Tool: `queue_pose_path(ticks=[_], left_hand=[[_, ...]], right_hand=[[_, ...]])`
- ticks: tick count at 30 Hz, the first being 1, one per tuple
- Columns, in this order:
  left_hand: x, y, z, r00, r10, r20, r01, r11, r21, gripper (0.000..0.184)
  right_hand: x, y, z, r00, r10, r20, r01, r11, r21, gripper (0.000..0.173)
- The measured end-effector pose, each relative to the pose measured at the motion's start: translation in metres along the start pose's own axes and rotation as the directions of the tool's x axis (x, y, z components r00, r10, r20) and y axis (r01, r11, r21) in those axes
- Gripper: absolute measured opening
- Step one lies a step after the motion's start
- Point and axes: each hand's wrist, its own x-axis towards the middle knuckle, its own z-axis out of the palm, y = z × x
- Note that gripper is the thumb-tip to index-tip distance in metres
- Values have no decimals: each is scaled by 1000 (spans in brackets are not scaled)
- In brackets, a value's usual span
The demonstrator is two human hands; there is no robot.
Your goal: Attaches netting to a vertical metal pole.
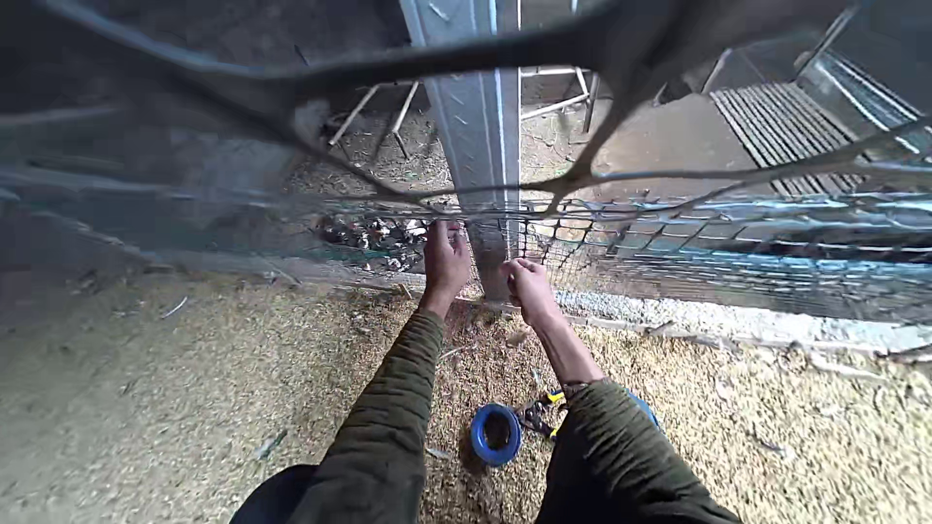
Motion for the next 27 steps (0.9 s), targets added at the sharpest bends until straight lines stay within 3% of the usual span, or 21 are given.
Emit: queue_pose_path(ticks=[4, 9, 14, 22, 27], left_hand=[[10, 7, -1, 1000, -5, 3, 5, 1000, -15, 34], [18, 1, -3, 1000, -4, 27, 5, 1000, -12, 32], [26, -2, -8, 997, 26, 76, -24, 999, -31, 28], [33, -23, -5, 979, 193, 69, -188, 979, -81, 32], [37, -33, -5, 950, 308, 50, -301, 947, -116, 27]], right_hand=[[7, -7, 0, 1000, -8, 4, 8, 998, 59, 31], [4, -2, 0, 995, -93, 40, 97, 991, -95, 32], [14, 10, -3, 996, -87, 15, 88, 985, -147, 31], [13, 3, -14, 961, -275, 33, 267, 890, -369, 29], [7, -2, -15, 917, -395, 51, 381, 831, -405, 28]])
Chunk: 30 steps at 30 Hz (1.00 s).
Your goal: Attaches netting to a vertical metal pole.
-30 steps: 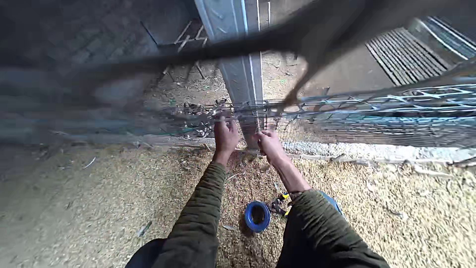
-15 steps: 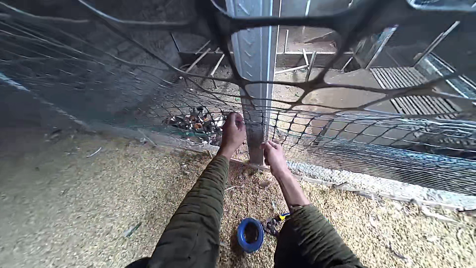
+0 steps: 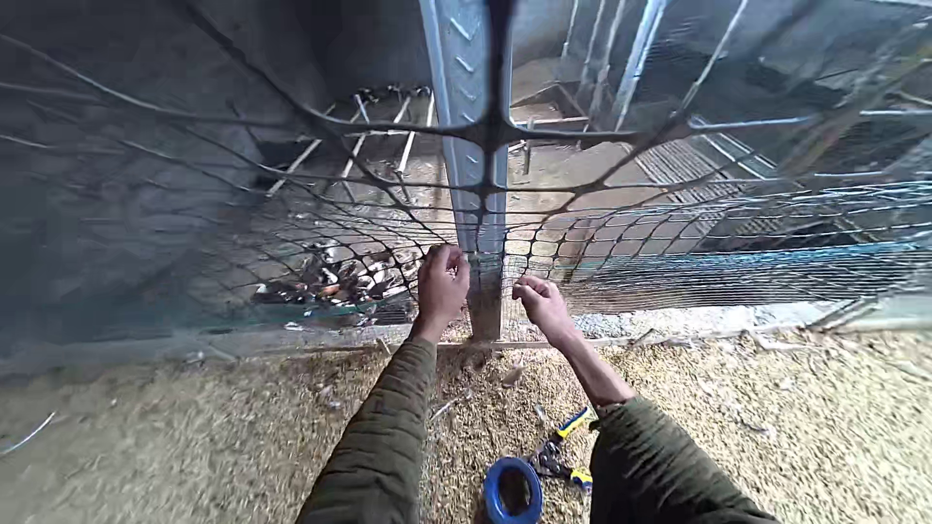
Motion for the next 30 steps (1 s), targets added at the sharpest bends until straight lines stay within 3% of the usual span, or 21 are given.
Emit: queue_pose_path(ticks=[4, 7, 13, 22, 30], left_hand=[[4, -7, -5, 996, 77, 40, -76, 997, -26, 23], [9, -10, -9, 993, 110, 50, -107, 993, -55, 22], [16, -5, -24, 983, 58, 171, -45, 996, -83, 21], [23, 3, -33, 970, -59, 234, 86, 990, -108, 22], [24, 4, -33, 969, -97, 225, 123, 987, -105, 21]], right_hand=[[-8, -9, 2, 999, -32, -32, 32, 999, 7, 27], [-4, -11, 5, 997, 52, -64, -54, 998, -20, 29], [16, -31, 4, 965, 220, -142, -234, 967, -96, 30], [46, -45, -2, 963, 144, -229, -205, 941, -269, 31], [54, -42, 3, 945, 170, -281, -207, 972, -108, 31]])
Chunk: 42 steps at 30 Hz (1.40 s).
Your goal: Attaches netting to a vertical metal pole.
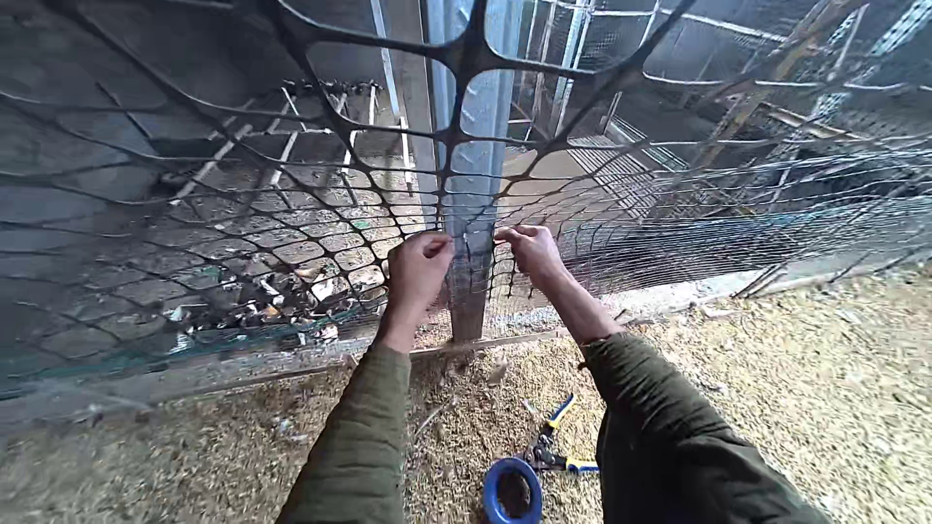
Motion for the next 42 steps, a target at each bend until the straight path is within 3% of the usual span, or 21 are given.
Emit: queue_pose_path(ticks=[4, 8, 13, 17, 21, 25, 35, 38, 42], left_hand=[[0, -1, -2, 1000, -24, 18, 24, 999, -23, 21], [-2, -2, -2, 1000, -24, 19, 25, 999, -35, 21], [-3, 1, -15, 991, -59, 122, 70, 994, -87, 21], [-9, 11, -34, 959, -188, 212, 218, 968, -124, 22], [-9, 3, -43, 958, -240, 156, 257, 961, -103, 34], [-5, 8, -29, 976, -218, 8, 218, 976, -7, 39], [16, 9, -14, 975, -221, 3, 218, 959, -181, 38], [20, 7, -1, 977, -204, -67, 185, 959, -216, 38], [24, 13, -2, 968, -198, -154, 196, 980, -29, 39]], right_hand=[[5, 9, 13, 995, -38, -87, 48, 991, 125, 27], [6, 7, 17, 993, -31, -114, 45, 991, 124, 30], [6, 6, 15, 989, -80, -126, 80, 997, -5, 34], [3, 2, 14, 986, -122, -111, 101, 979, -175, 34], [-1, 1, 16, 974, -206, -89, 164, 923, -349, 35], [-7, 0, 16, 955, -289, -68, 231, 866, -444, 36], [0, -11, 12, 964, -261, -47, 196, 821, -536, 35], [8, -14, 12, 976, -213, -39, 153, 807, -571, 35], [-2, -13, 12, 966, -257, -40, 199, 830, -521, 35]])
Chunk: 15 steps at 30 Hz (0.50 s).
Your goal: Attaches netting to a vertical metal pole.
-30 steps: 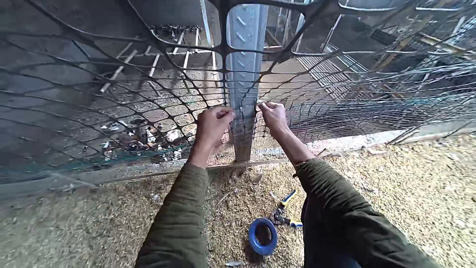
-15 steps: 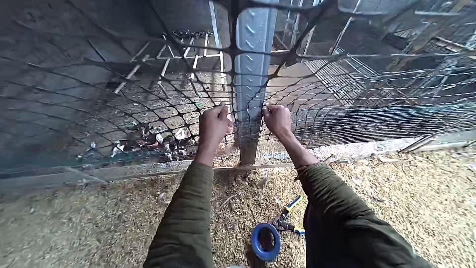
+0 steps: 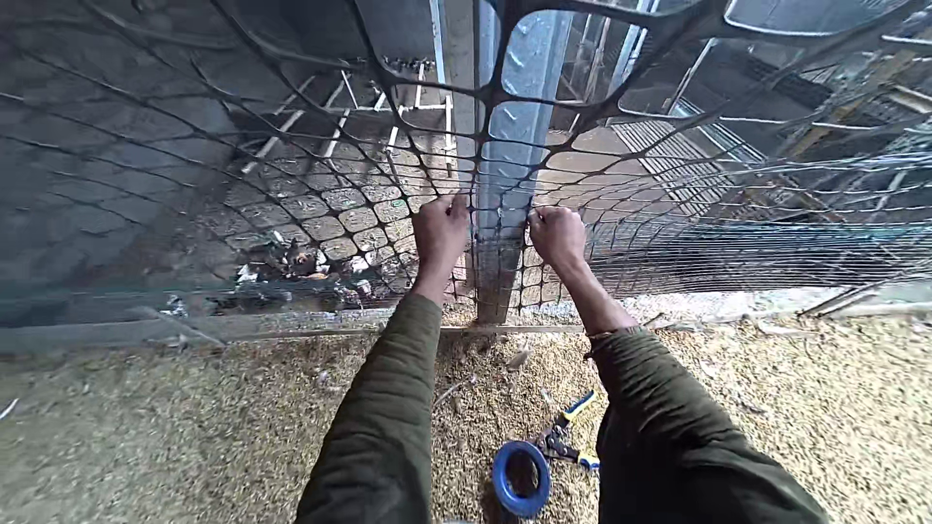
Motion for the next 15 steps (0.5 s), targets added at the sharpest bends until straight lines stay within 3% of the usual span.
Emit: queue_pose_path(ticks=[5, 8, 12, 15], left_hand=[[8, 9, -5, 973, -157, 171, 116, 967, 228, 64], [9, 12, -1, 960, -202, 194, 126, 930, 345, 73], [10, 14, 7, 965, -218, 148, 159, 930, 333, 73], [13, 17, 8, 974, -213, 82, 188, 951, 246, 62]], right_hand=[[3, 0, -1, 999, 33, 13, -32, 999, -10, 34], [5, -2, -1, 997, 67, 32, -66, 998, -20, 34], [6, 0, 2, 998, 54, 17, -54, 998, -18, 35], [8, -1, 3, 997, 69, 24, -69, 997, -26, 35]])
